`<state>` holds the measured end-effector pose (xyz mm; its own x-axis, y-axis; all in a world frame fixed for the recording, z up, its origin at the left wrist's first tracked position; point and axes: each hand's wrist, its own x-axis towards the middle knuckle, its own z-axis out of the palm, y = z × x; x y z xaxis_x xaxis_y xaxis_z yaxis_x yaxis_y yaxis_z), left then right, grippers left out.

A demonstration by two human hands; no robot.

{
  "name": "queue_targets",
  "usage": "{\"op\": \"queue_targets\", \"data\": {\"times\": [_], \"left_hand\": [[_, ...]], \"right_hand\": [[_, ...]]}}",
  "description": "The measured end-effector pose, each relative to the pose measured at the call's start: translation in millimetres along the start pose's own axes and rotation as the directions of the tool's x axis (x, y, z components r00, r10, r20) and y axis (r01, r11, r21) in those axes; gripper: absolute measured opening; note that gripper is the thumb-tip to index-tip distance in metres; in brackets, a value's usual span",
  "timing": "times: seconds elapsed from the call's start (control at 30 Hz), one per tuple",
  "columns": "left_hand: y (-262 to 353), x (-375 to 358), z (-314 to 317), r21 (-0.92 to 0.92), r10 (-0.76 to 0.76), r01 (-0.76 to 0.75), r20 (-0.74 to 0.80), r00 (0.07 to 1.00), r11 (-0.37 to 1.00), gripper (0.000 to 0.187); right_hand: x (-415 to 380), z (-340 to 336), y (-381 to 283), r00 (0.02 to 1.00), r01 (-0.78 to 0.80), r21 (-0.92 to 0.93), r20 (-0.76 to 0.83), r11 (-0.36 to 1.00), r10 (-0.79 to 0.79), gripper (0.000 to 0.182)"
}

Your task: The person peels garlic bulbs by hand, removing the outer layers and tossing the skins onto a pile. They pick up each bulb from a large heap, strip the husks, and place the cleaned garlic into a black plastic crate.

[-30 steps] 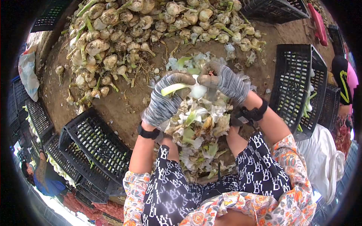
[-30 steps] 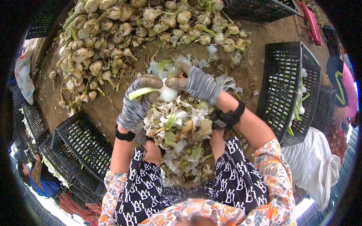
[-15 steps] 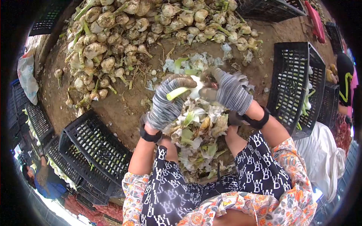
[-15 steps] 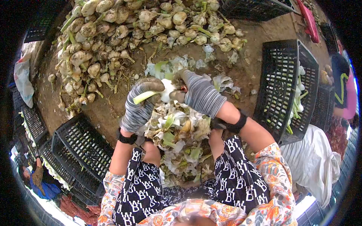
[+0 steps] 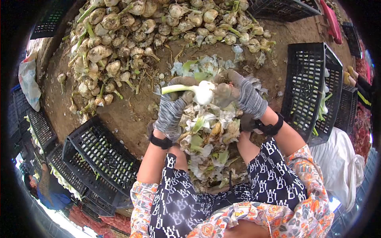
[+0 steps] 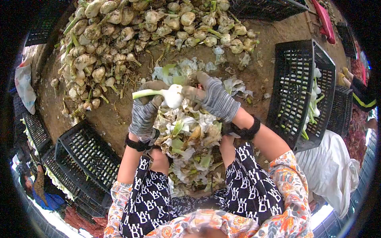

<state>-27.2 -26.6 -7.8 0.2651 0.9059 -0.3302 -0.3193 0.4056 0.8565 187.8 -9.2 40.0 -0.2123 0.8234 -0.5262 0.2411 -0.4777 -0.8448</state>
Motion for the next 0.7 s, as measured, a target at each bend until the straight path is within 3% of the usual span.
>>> {"op": "queue_targets", "data": {"times": [0.1,0.13,0.23,0.27,0.37,0.5,0.57,0.6,0.7], "left_hand": [[-0.6,-2.5,6.4,0.022,0.005,-0.006,0.004,1.0,1.0,0.035],[-6.7,-1.7,6.0,0.024,0.046,-0.045,-0.028,0.999,0.999,0.033],[-2.1,-0.5,8.2,-0.134,0.031,-0.026,0.033,0.999,0.991,0.031],[-4.2,0.0,6.6,-0.111,0.042,-0.039,0.029,0.999,0.993,0.03],[-9.0,0.4,2.6,-0.057,0.056,-0.055,0.015,0.998,0.997,0.03],[-4.1,-0.1,6.2,-0.044,0.041,-0.041,-0.012,0.999,0.998,0.031],[-2.6,0.7,9.8,-0.112,0.027,-0.03,-0.028,0.999,0.993,0.031],[-1.8,1.8,11.7,-0.179,0.013,-0.018,-0.034,0.999,0.984,0.031],[-4.2,2.5,20.4,-0.266,-0.001,-0.025,-0.098,0.995,0.964,0.035]], "right_hand": [[12.7,5.9,5.5,0.999,0.02,-0.216,0.031,0.976,-0.014,0.038],[11.0,3.3,3.5,0.997,-0.006,-0.199,0.08,0.98,0.022,0.04],[2.5,-9.6,0.6,0.981,-0.008,0.031,0.194,0.999,0.002,0.043],[-0.5,-7.4,0.5,0.958,-0.197,0.363,0.268,0.911,0.101,0.045],[3.8,-13.0,11.0,0.96,-0.18,0.439,0.272,0.88,0.061,0.043],[5.9,-5.3,6.7,0.989,-0.035,0.121,0.149,0.992,0.017,0.042],[8.2,1.6,15.8,0.993,0.112,-0.101,0.037,0.989,-0.109,0.043],[1.8,2.5,4.9,0.994,-0.092,0.247,0.073,0.965,0.076,0.042],[7.4,7.3,27.2,0.993,0.118,0.077,-0.027,0.99,-0.116,0.035]]}}
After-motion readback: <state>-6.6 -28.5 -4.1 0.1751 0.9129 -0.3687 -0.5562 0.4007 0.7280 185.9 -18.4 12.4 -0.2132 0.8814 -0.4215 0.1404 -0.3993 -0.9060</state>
